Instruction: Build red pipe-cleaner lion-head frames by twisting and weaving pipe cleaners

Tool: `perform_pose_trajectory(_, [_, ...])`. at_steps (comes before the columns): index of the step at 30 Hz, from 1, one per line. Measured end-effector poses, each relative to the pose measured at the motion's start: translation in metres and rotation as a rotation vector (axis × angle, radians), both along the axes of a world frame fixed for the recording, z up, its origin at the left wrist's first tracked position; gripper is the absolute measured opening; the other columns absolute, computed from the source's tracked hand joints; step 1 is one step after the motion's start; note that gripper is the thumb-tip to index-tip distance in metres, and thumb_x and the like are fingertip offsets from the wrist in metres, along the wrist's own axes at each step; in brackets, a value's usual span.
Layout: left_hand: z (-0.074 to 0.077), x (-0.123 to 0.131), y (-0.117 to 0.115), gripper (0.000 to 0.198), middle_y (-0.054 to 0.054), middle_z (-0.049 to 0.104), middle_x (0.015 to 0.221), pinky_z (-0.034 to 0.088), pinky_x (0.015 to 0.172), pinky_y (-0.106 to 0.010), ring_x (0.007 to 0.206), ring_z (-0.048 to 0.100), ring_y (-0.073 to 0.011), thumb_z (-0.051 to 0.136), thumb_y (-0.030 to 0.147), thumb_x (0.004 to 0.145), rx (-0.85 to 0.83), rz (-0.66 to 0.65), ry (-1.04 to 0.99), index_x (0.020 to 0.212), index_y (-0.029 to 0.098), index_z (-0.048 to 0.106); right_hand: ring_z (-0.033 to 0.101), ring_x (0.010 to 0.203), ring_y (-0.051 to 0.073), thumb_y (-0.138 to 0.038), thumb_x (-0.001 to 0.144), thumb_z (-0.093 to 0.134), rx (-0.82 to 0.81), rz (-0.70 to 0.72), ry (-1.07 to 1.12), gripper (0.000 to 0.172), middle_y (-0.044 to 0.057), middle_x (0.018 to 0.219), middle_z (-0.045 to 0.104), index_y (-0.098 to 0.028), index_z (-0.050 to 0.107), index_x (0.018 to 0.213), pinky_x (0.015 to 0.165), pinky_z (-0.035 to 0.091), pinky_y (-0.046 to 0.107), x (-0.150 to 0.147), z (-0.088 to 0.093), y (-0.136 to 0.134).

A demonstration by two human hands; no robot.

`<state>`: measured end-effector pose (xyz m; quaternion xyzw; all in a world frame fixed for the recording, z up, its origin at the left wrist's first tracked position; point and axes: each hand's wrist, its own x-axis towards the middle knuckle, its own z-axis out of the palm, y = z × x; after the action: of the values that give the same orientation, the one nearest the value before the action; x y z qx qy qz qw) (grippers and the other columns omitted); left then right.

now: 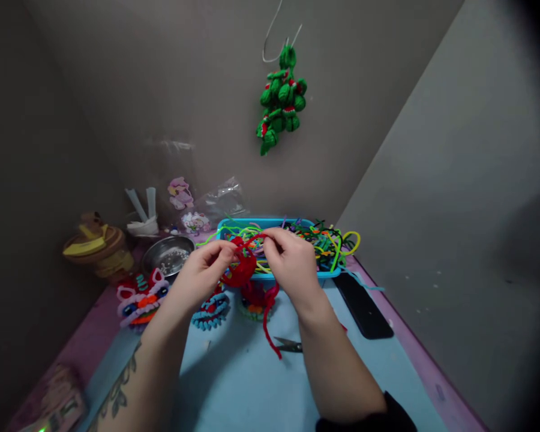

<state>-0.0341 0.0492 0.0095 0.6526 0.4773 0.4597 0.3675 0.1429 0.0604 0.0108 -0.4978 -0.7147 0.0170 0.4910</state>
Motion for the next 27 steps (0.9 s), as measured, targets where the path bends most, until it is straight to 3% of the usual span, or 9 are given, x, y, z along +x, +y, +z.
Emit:
perform_pose_trajectory(4, [0.003, 0.002, -0.003, 0.028, -0.001, 0.064, 0.072, 0.045, 0.06, -0.024, 0.064, 0.055, -0.015, 0.057, 0.044, 0.081, 0.037, 0.04, 0.069, 0.082, 0.017, 0.066, 0.067, 0.076, 0.018, -0.016, 0.086, 0.047, -0.03, -0.006, -0.014, 0.023, 0.004, 0.083, 0.073, -0.02, 0.07, 0.087, 0.071, 0.049, 0.027, 0.0, -0.001, 0.001])
perform_pose_trajectory(8, [0.007, 0.004, -0.006, 0.026, 0.001, 0.06, 0.063, 0.041, 0.059, -0.023, 0.061, 0.052, -0.0144, 0.057, 0.037, 0.081, 0.094, 0.148, 0.114, 0.066, 0.017, 0.064, 0.068, 0.083, 0.019, -0.015, 0.085, 0.049, -0.067, 0.128, -0.063, 0.023, 0.004, 0.089, 0.074, -0.021, 0.07, 0.089, 0.078, 0.05, 0.029, 0.001, 0.0, 0.001])
perform_pose_trajectory(12, [0.005, 0.0, -0.003, 0.027, 0.001, 0.06, 0.062, 0.04, 0.061, -0.023, 0.063, 0.053, -0.0155, 0.058, 0.037, 0.081, 0.1, 0.182, 0.098, 0.065, 0.017, 0.067, 0.067, 0.094, 0.019, -0.018, 0.087, 0.052, -0.104, 0.295, -0.038, 0.021, 0.005, 0.099, 0.073, -0.023, 0.07, 0.097, 0.086, 0.05, 0.033, 0.003, 0.002, 0.003])
perform_pose_trajectory(15, [0.004, -0.001, -0.002, 0.027, 0.0, 0.061, 0.062, 0.04, 0.062, -0.024, 0.064, 0.053, -0.016, 0.058, 0.036, 0.08, 0.092, 0.158, 0.078, 0.066, 0.017, 0.069, 0.065, 0.1, 0.017, -0.015, 0.086, 0.054, -0.12, 0.399, 0.026, 0.024, 0.004, 0.106, 0.071, -0.024, 0.067, 0.104, 0.089, 0.049, 0.033, 0.001, 0.003, 0.004])
perform_pose_trajectory(18, [0.005, -0.003, -0.003, 0.028, 0.0, 0.061, 0.062, 0.041, 0.061, -0.024, 0.064, 0.054, -0.0162, 0.057, 0.034, 0.08, 0.078, 0.128, 0.071, 0.063, 0.017, 0.068, 0.066, 0.09, 0.015, -0.013, 0.085, 0.056, -0.112, 0.444, 0.068, 0.019, 0.004, 0.097, 0.073, -0.022, 0.069, 0.096, 0.083, 0.051, 0.03, -0.001, 0.002, 0.004])
perform_pose_trajectory(22, [0.008, -0.008, -0.004, 0.026, -0.001, 0.062, 0.064, 0.042, 0.064, -0.025, 0.066, 0.055, -0.0168, 0.056, 0.029, 0.079, 0.09, 0.062, 0.072, 0.06, 0.017, 0.068, 0.065, 0.073, 0.013, -0.009, 0.083, 0.057, -0.09, 0.573, -0.062, 0.017, 0.002, 0.077, 0.072, -0.019, 0.071, 0.082, 0.07, 0.049, 0.025, 0.006, 0.001, 0.005])
perform_pose_trajectory(24, [0.008, -0.01, -0.003, 0.025, -0.002, 0.063, 0.065, 0.042, 0.065, -0.025, 0.067, 0.055, -0.0171, 0.056, 0.029, 0.079, 0.091, 0.013, 0.072, 0.06, 0.017, 0.067, 0.065, 0.07, 0.012, -0.01, 0.083, 0.058, -0.105, 0.636, -0.114, 0.016, 0.001, 0.075, 0.072, -0.02, 0.07, 0.083, 0.068, 0.048, 0.024, 0.013, 0.001, 0.006])
perform_pose_trajectory(27, [0.009, -0.007, -0.003, 0.026, -0.002, 0.064, 0.067, 0.041, 0.067, -0.026, 0.069, 0.055, -0.0177, 0.055, 0.031, 0.08, 0.091, -0.007, 0.081, 0.062, 0.017, 0.067, 0.064, 0.076, 0.013, -0.013, 0.085, 0.056, -0.153, 0.61, -0.121, 0.015, 0.001, 0.082, 0.071, -0.021, 0.069, 0.088, 0.071, 0.047, 0.025, 0.016, 0.004, 0.005])
